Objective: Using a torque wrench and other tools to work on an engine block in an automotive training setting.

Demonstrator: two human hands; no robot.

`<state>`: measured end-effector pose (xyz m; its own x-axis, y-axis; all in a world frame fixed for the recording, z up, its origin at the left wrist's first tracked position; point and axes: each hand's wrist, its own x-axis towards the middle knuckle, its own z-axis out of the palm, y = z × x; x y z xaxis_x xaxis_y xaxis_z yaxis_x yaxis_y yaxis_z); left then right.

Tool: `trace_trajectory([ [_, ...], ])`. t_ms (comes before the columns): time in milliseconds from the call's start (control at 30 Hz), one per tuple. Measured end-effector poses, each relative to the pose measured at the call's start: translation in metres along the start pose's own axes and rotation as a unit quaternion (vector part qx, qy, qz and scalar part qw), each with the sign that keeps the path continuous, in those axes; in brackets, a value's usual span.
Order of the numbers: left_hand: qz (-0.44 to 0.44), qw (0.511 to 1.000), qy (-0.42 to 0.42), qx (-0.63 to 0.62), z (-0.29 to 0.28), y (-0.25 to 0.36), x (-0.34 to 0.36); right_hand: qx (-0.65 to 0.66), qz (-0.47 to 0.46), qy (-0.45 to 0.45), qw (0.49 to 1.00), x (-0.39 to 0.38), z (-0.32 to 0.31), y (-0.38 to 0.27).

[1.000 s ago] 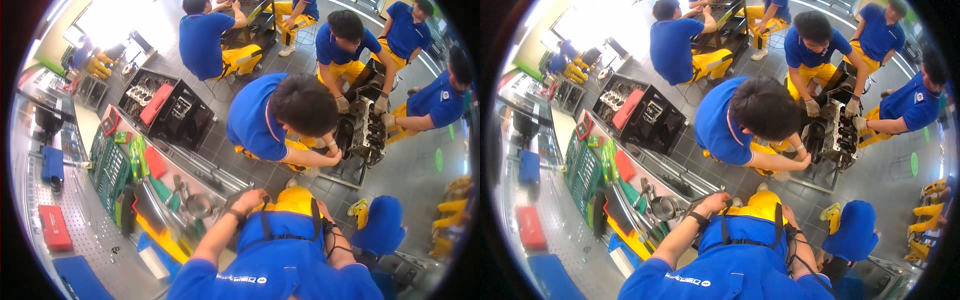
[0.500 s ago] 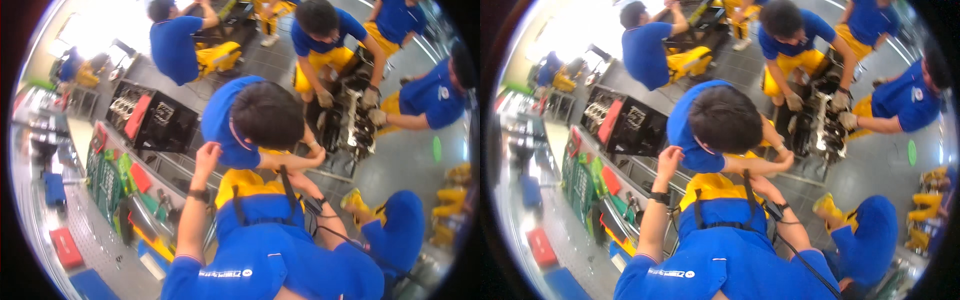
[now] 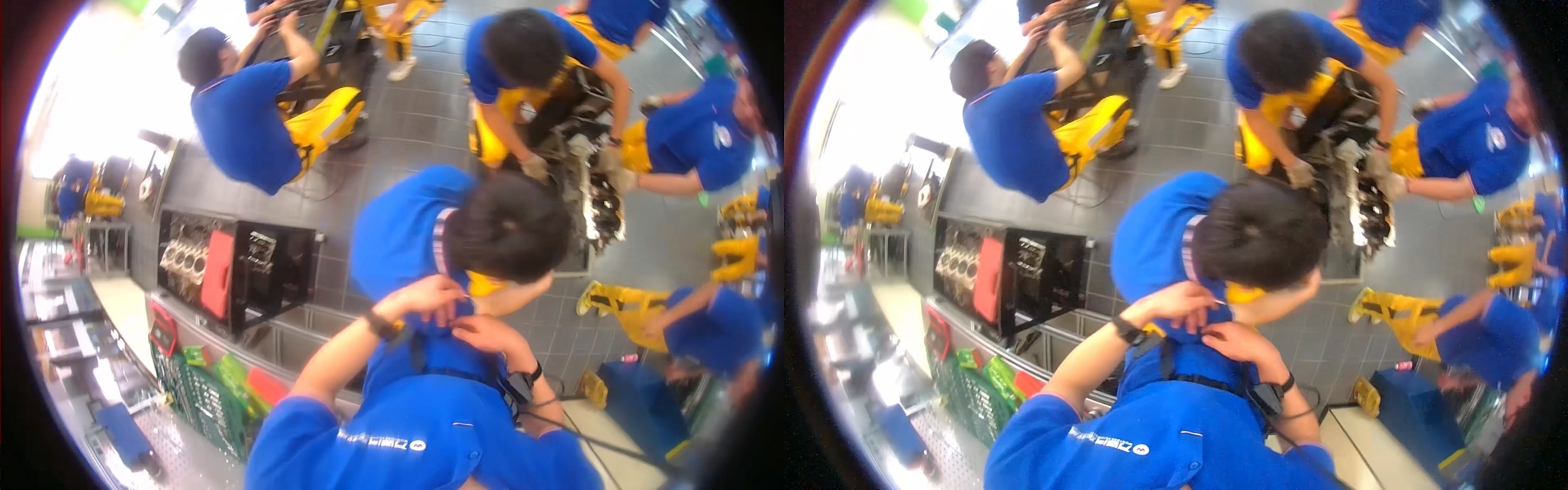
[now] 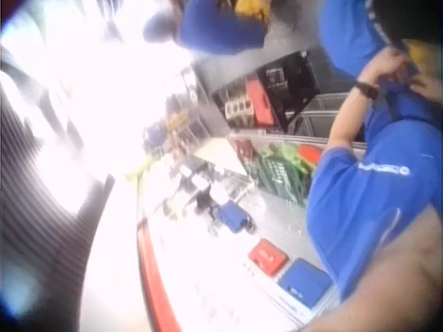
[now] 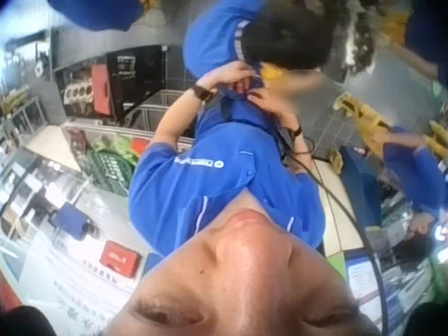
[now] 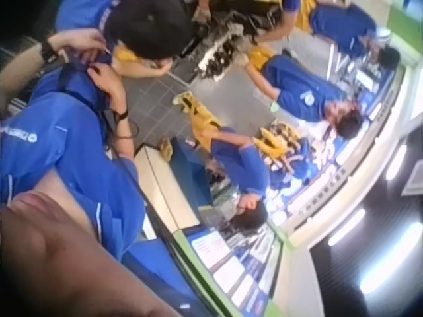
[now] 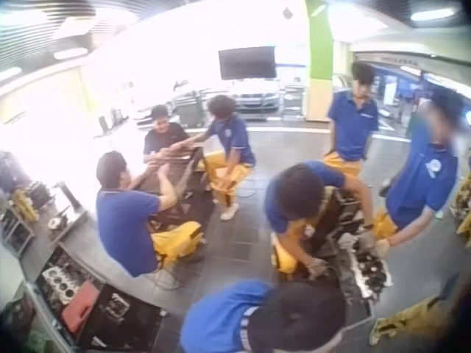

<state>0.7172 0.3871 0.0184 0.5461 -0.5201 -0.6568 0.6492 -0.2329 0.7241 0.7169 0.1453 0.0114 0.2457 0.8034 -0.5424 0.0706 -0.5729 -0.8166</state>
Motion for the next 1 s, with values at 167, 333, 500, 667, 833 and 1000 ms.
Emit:
trace_trajectory([
  [167, 0.146, 0.922, -0.124, -0.337, -0.039, -0.047, 0.018, 0.024, 0.149, 0.001, 0.989, 0.065, 0.027, -0.034],
  [333, 0.222, 0.939, -0.126, -0.23, -0.069, -0.039, 0.015, 0.328, 0.057, 0.129, 0.934, 0.125, 0.051, -0.091],
  [500, 0.213, 0.935, 0.149, -0.243, -0.129, -0.065, -0.039, 0.34, 0.202, 0.207, 0.895, 0.149, 0.038, -0.109],
  [667, 0.129, 0.808, 0.52, -0.244, -0.223, -0.178, -0.092, 0.346, 0.2, 0.171, 0.901, 0.153, 0.024, -0.11],
  [833, 0.136, 0.726, 0.575, -0.353, -0.271, -0.239, -0.188, 0.418, 0.183, 0.032, 0.889, 0.139, -0.002, -0.097],
  [1000, 0.113, 0.779, 0.578, -0.212, -0.375, -0.277, -0.207, 0.434, 0.244, 0.048, 0.866, 0.138, 0.011, -0.1],
])
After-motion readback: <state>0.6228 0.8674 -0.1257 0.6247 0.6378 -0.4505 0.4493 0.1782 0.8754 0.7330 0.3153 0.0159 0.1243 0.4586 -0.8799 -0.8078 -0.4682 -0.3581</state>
